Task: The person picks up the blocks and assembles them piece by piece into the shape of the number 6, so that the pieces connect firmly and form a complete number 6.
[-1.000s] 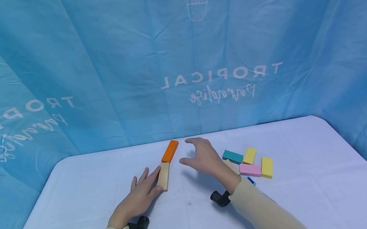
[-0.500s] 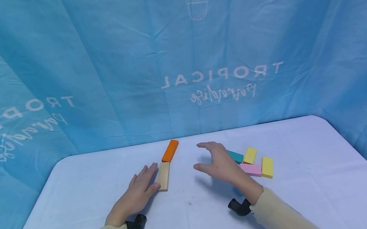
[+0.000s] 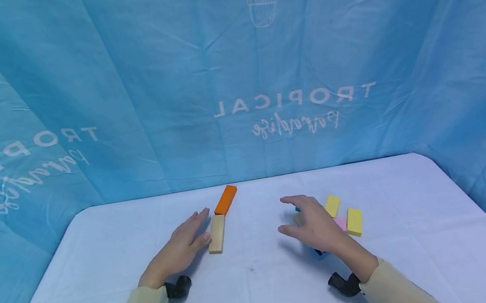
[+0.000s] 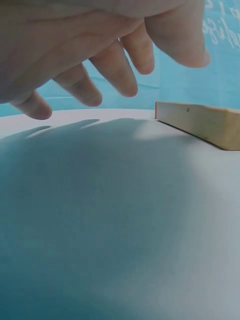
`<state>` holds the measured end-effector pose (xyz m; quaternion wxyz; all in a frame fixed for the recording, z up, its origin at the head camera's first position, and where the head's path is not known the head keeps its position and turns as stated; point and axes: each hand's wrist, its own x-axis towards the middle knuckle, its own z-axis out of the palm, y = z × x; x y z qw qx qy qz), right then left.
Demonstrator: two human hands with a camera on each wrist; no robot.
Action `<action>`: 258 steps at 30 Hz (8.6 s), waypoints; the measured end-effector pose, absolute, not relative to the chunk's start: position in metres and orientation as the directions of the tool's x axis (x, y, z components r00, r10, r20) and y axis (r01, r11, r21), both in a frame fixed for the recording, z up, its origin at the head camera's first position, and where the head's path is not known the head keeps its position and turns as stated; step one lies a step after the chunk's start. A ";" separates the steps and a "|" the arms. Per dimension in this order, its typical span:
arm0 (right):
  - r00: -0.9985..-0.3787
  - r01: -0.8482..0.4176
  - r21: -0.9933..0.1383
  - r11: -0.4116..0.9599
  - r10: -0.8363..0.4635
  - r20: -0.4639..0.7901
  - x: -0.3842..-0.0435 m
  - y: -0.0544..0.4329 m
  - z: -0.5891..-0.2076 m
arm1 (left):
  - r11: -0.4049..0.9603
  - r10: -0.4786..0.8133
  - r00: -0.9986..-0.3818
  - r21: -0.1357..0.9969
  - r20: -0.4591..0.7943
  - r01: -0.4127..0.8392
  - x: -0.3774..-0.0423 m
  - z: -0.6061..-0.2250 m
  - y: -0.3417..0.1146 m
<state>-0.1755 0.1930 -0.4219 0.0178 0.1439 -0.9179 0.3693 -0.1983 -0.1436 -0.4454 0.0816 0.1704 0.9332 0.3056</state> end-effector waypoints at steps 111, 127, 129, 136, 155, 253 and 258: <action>-0.949 -0.303 -0.478 0.825 -0.306 0.073 -0.177 0.215 -0.431 | 0.779 0.535 -0.839 0.444 -0.100 0.443 -0.240 -0.440 -0.134; -0.941 -0.323 -0.510 0.798 -0.329 0.080 -0.167 0.193 -0.428 | 0.773 0.541 -0.836 0.446 -0.091 0.451 -0.241 -0.443 -0.135; -0.941 -0.323 -0.507 0.799 -0.331 0.078 -0.166 0.189 -0.428 | 0.773 0.541 -0.836 0.448 -0.094 0.450 -0.241 -0.442 -0.135; -0.934 -0.333 -0.515 0.790 -0.350 0.068 -0.163 0.177 -0.427 | 0.773 0.539 -0.836 0.453 -0.101 0.444 -0.239 -0.440 -0.135; -0.916 -0.340 -0.553 0.760 -0.400 0.015 -0.152 0.149 -0.425 | 0.784 0.525 -0.845 0.441 -0.099 0.436 -0.239 -0.441 -0.134; -0.800 -0.545 -0.330 0.771 -0.596 -0.072 -0.159 0.052 -0.434 | 0.798 0.508 -0.853 0.435 -0.116 0.416 -0.238 -0.439 -0.131; -0.802 -0.548 -0.325 0.771 -0.594 -0.057 -0.159 0.052 -0.435 | 0.795 0.512 -0.852 0.436 -0.110 0.421 -0.238 -0.438 -0.131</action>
